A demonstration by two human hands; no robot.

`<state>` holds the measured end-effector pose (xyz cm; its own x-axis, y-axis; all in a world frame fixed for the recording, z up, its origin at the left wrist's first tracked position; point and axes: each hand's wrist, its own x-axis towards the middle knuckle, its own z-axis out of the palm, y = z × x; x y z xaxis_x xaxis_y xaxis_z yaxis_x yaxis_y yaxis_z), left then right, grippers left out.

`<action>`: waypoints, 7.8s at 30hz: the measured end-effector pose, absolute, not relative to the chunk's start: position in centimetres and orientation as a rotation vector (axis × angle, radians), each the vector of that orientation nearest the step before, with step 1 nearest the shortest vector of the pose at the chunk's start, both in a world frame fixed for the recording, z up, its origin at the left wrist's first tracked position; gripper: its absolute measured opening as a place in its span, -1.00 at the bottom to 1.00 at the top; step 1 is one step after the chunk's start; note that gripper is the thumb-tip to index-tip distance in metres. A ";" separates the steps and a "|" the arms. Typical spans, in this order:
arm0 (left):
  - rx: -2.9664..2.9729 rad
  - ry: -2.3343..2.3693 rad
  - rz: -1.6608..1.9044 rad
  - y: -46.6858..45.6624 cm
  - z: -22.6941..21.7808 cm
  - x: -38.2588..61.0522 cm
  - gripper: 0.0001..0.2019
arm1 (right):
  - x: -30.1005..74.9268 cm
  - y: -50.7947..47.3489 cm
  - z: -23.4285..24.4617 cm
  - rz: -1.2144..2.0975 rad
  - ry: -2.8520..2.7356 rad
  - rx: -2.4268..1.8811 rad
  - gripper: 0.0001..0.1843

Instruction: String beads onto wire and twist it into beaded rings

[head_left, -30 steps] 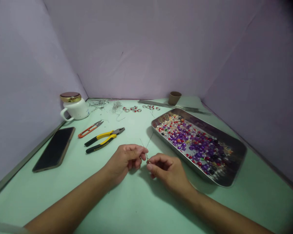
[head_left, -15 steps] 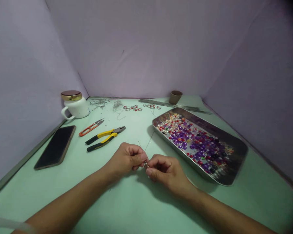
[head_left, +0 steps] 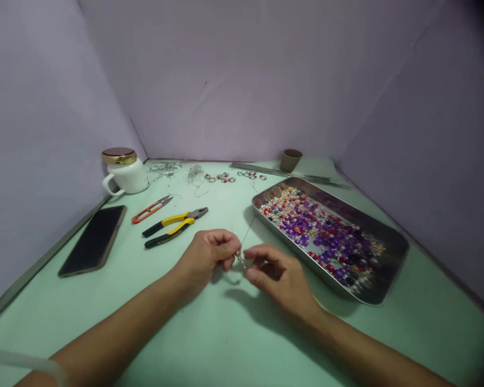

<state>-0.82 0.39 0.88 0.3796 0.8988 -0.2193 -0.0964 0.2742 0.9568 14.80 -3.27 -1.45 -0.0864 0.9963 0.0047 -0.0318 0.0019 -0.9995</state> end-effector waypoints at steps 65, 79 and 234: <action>0.394 0.536 0.907 -0.5 -1.0 -0.3 -0.92 | 14.9 -2.4 -2.0 2.068 -0.092 -0.498 -0.86; 0.552 0.449 0.782 -0.6 -0.8 -0.4 -0.85 | 14.3 -3.2 -1.2 2.168 -0.238 -0.344 -0.90; 1.609 1.403 1.088 0.3 2.8 -1.3 -0.69 | 15.1 -2.1 -1.5 1.626 -0.590 -0.884 -0.87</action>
